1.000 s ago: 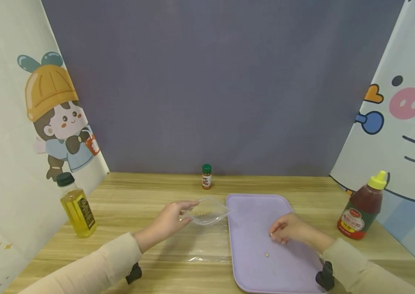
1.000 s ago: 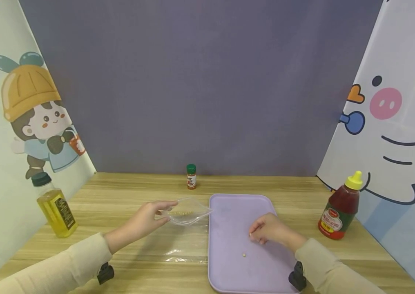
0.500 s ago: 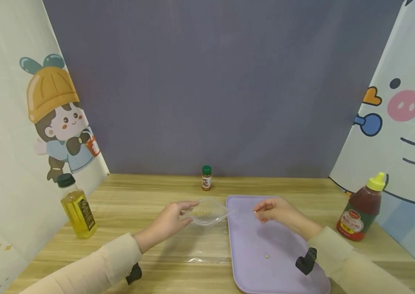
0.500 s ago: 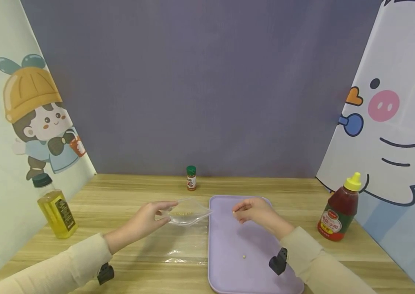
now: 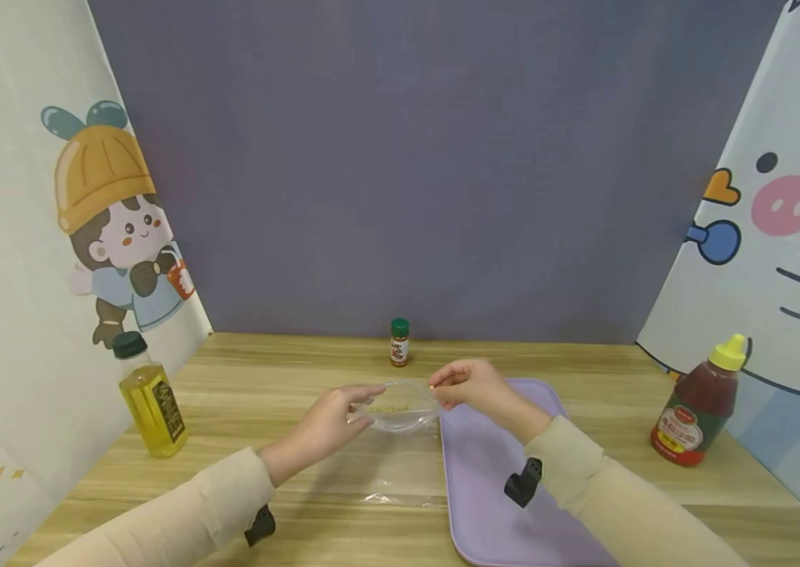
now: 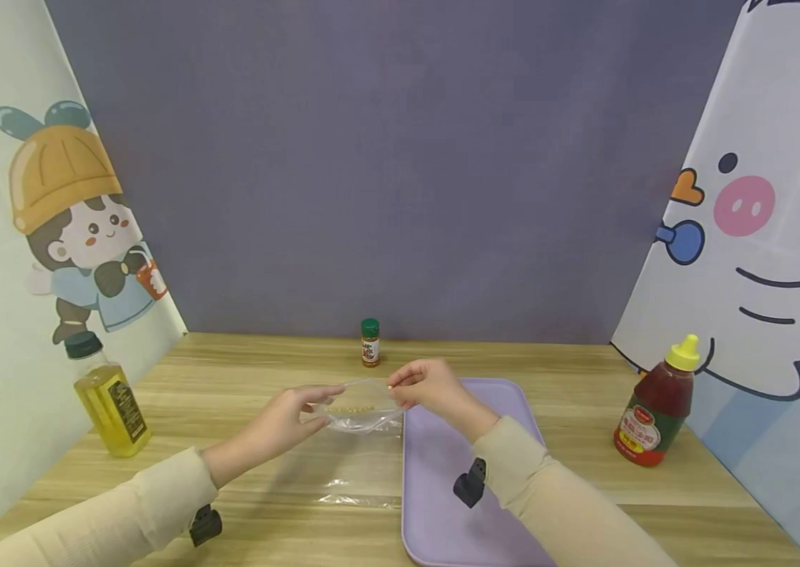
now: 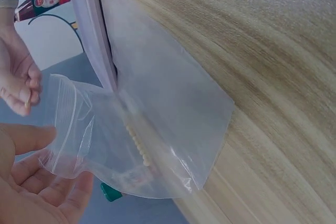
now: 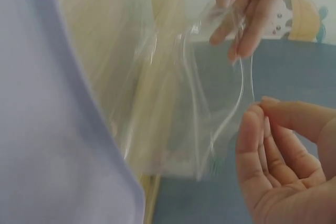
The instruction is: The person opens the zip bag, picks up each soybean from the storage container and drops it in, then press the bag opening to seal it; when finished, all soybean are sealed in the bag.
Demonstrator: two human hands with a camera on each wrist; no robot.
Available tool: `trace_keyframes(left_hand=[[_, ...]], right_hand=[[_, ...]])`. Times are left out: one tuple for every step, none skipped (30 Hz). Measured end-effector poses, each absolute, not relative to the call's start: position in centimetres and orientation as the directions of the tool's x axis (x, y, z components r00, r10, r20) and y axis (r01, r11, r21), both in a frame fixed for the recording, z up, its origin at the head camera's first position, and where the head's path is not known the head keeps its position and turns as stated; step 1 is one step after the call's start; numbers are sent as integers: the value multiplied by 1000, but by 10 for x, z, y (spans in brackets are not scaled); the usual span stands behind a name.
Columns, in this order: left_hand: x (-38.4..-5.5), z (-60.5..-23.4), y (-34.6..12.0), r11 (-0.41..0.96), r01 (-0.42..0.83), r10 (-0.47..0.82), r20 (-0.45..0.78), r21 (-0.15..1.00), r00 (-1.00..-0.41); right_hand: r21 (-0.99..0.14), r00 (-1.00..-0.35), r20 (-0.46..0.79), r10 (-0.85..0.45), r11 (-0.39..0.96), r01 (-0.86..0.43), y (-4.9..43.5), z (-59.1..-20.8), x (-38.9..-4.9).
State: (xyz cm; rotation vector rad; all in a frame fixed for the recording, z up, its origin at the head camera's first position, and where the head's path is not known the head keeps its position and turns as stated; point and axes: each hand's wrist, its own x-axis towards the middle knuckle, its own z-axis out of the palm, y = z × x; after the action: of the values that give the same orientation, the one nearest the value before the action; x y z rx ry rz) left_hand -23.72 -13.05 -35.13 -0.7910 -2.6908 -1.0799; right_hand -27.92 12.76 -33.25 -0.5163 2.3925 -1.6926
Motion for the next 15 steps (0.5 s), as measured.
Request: trace_keyframes(left_hand=[[-237, -351, -130, 603, 519, 422, 310, 605, -852], [-237, -351, -130, 602, 520, 423, 311, 605, -851], [-237, -351, -130, 600, 523, 425, 312, 605, -850], [-237, -352, -130, 600, 525, 426, 314, 604, -848], [-237, -352, -130, 600, 526, 426, 316, 603, -848], [-237, -351, -130, 600, 523, 424, 314, 605, -849], [-237, -351, -130, 600, 523, 422, 316, 605, -850], [-237, -351, -130, 602, 522, 419, 318, 604, -851], [-237, -351, -130, 604, 521, 416, 319, 603, -852], [-236, -350, -130, 606, 518, 413, 319, 604, -853], [-236, -350, -129, 606, 515, 411, 317, 606, -855], [-236, -350, -129, 605, 514, 410, 316, 608, -856], [-236, -350, -129, 605, 512, 409, 314, 609, -857], [-235, -350, -129, 604, 511, 410, 312, 611, -857], [-235, -350, -129, 604, 509, 409, 310, 613, -858]], right_hand=[[-935, -931, 66, -360, 303, -183, 122, -332, -279], [-934, -935, 65, -348, 309, -180, 117, -332, -279], [-930, -938, 65, -341, 319, -180, 113, -331, -279], [-928, -940, 69, -334, 325, -184, 109, -331, -280], [-925, -940, 74, -332, 328, -189, 106, -330, -280], [-924, -942, 75, -328, 332, -189, 103, -330, -281], [-923, -942, 79, -327, 333, -193, 101, -330, -282], [-921, -941, 82, -329, 335, -198, 99, -331, -283], [-920, -939, 89, -333, 335, -206, 99, -331, -283], [-920, -937, 95, -335, 331, -212, 99, -331, -283], [-918, -937, 98, -336, 333, -216, 100, -332, -283], [-916, -938, 98, -333, 338, -215, 102, -333, -283], [-915, -938, 100, -331, 340, -218, 104, -333, -282], [-913, -938, 102, -331, 343, -221, 108, -333, -281], [-911, -938, 105, -330, 347, -224, 112, -333, -280]])
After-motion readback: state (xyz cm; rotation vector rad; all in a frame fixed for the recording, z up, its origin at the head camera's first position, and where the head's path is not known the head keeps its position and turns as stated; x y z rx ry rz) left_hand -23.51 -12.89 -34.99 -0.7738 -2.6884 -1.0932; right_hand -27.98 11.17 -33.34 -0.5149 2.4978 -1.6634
